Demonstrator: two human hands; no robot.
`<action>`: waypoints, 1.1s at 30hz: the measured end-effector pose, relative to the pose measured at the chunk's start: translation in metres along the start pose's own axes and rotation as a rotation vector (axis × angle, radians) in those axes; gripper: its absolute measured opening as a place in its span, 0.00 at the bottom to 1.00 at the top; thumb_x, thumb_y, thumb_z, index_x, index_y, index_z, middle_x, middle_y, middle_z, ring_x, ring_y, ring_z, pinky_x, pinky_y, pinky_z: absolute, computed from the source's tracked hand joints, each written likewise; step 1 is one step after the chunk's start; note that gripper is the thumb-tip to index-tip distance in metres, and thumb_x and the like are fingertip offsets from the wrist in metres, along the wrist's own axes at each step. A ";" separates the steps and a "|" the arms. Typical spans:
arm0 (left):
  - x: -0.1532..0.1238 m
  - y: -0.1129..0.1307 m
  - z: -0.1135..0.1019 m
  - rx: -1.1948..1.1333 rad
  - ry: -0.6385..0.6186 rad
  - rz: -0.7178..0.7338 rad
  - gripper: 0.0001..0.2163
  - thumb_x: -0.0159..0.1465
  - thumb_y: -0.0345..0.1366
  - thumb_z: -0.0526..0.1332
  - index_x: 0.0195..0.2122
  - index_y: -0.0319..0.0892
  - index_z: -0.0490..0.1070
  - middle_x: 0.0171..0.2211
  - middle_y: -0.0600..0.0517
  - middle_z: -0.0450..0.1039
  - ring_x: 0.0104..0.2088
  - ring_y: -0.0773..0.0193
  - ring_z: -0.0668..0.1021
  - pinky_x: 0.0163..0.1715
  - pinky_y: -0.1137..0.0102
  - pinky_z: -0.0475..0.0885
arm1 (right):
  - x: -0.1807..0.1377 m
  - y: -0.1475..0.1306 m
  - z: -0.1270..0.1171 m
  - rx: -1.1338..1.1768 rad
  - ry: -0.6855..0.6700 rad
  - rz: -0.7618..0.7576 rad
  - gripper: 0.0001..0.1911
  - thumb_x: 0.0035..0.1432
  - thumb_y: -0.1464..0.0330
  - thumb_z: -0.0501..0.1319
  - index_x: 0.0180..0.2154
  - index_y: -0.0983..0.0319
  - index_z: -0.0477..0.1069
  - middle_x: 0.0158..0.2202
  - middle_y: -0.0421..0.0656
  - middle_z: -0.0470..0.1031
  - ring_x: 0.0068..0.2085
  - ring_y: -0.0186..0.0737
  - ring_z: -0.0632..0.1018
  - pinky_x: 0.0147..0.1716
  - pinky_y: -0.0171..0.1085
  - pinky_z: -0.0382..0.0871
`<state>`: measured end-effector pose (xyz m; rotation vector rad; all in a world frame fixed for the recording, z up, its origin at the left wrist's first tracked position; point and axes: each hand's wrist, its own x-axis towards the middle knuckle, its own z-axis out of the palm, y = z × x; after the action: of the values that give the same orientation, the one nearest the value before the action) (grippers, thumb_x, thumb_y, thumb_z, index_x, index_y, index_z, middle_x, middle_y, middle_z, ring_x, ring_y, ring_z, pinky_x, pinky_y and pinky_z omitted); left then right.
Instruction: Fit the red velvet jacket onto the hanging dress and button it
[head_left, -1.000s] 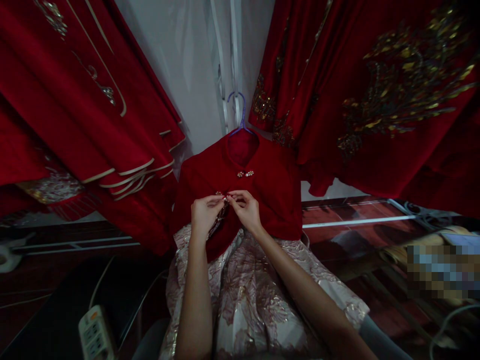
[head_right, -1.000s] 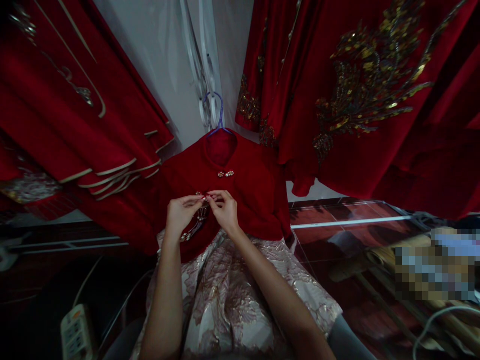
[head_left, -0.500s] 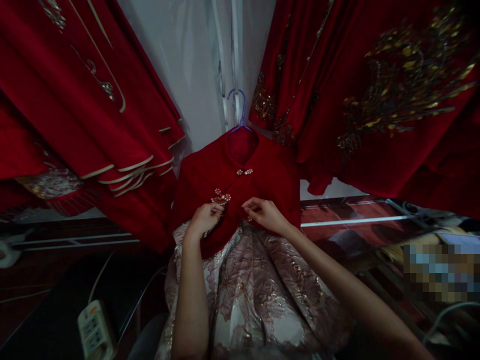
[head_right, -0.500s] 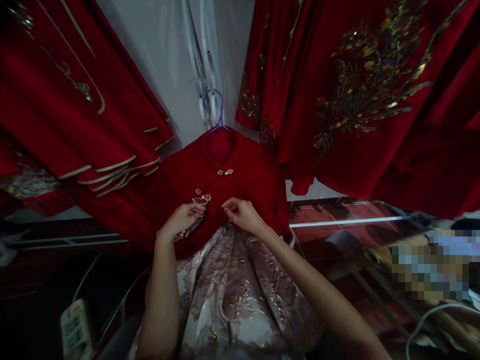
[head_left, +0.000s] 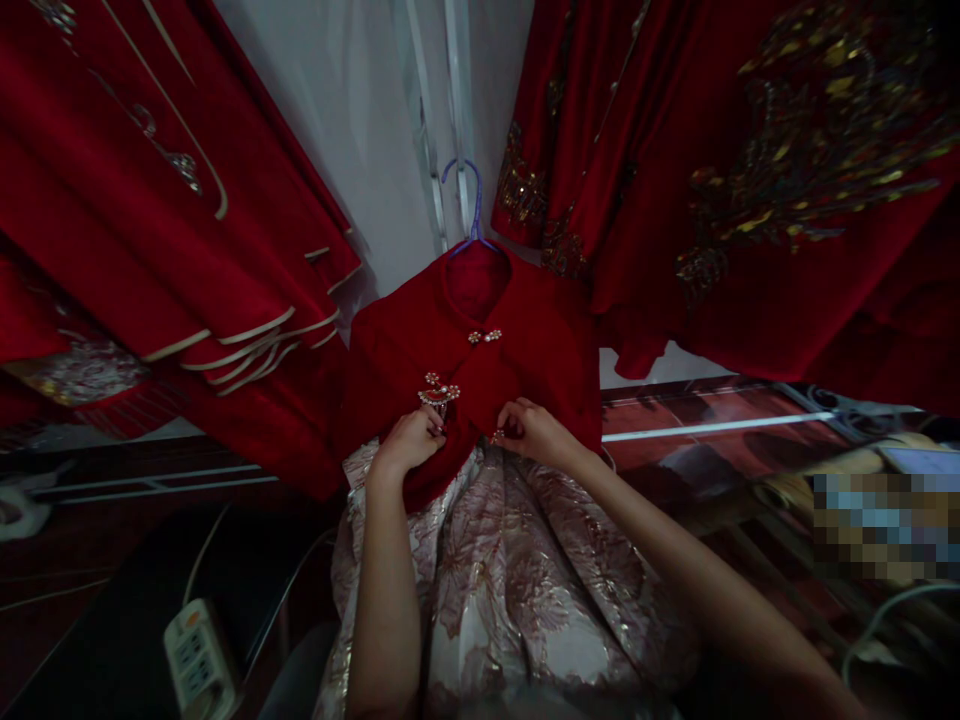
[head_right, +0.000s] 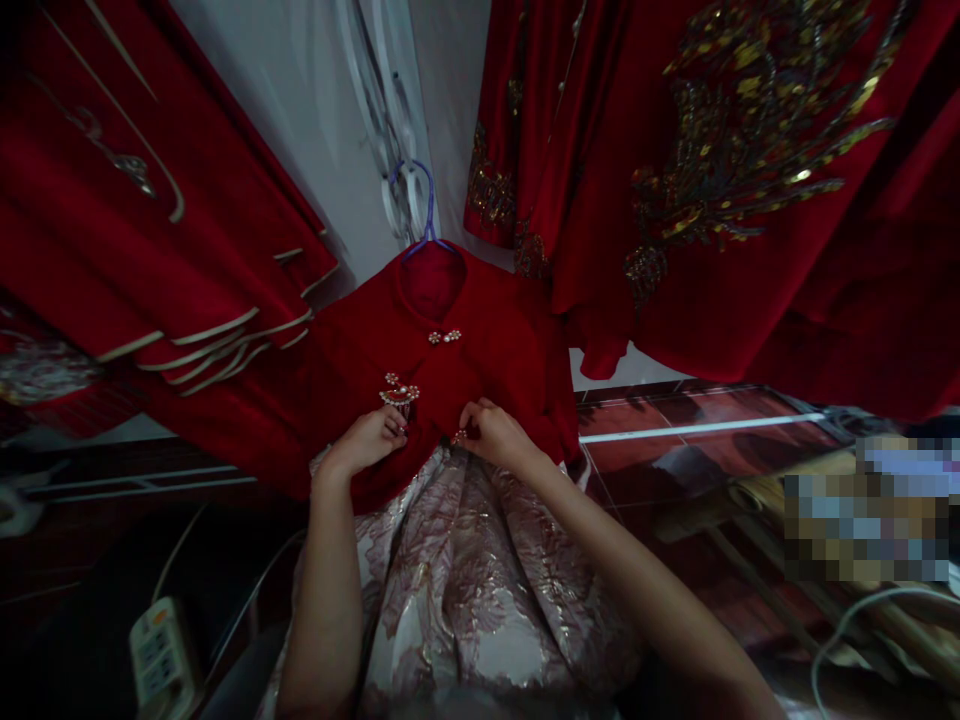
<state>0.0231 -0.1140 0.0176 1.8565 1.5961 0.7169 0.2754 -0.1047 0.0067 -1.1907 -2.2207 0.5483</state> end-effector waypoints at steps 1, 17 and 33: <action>0.000 0.000 0.001 -0.015 -0.001 0.011 0.09 0.48 0.25 0.63 0.32 0.41 0.71 0.26 0.53 0.74 0.25 0.68 0.75 0.27 0.75 0.68 | 0.000 0.000 0.000 0.010 0.008 -0.006 0.09 0.48 0.70 0.67 0.33 0.61 0.71 0.32 0.41 0.69 0.28 0.31 0.71 0.29 0.30 0.63; -0.004 0.029 0.000 -0.252 -0.266 -0.038 0.06 0.47 0.24 0.65 0.28 0.36 0.75 0.28 0.48 0.78 0.30 0.64 0.79 0.36 0.69 0.74 | 0.002 -0.028 0.008 0.533 -0.012 0.032 0.10 0.49 0.64 0.66 0.30 0.63 0.69 0.28 0.41 0.76 0.30 0.34 0.77 0.32 0.33 0.72; 0.003 0.025 0.007 -0.105 -0.169 0.082 0.05 0.49 0.32 0.64 0.26 0.36 0.77 0.27 0.47 0.79 0.29 0.61 0.79 0.29 0.71 0.72 | -0.006 -0.046 0.029 0.203 0.146 0.006 0.05 0.57 0.70 0.58 0.38 0.58 0.66 0.32 0.38 0.74 0.33 0.33 0.75 0.34 0.32 0.71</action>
<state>0.0451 -0.1147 0.0309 1.8627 1.3576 0.6478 0.2310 -0.1364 0.0094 -1.0962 -1.9887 0.6507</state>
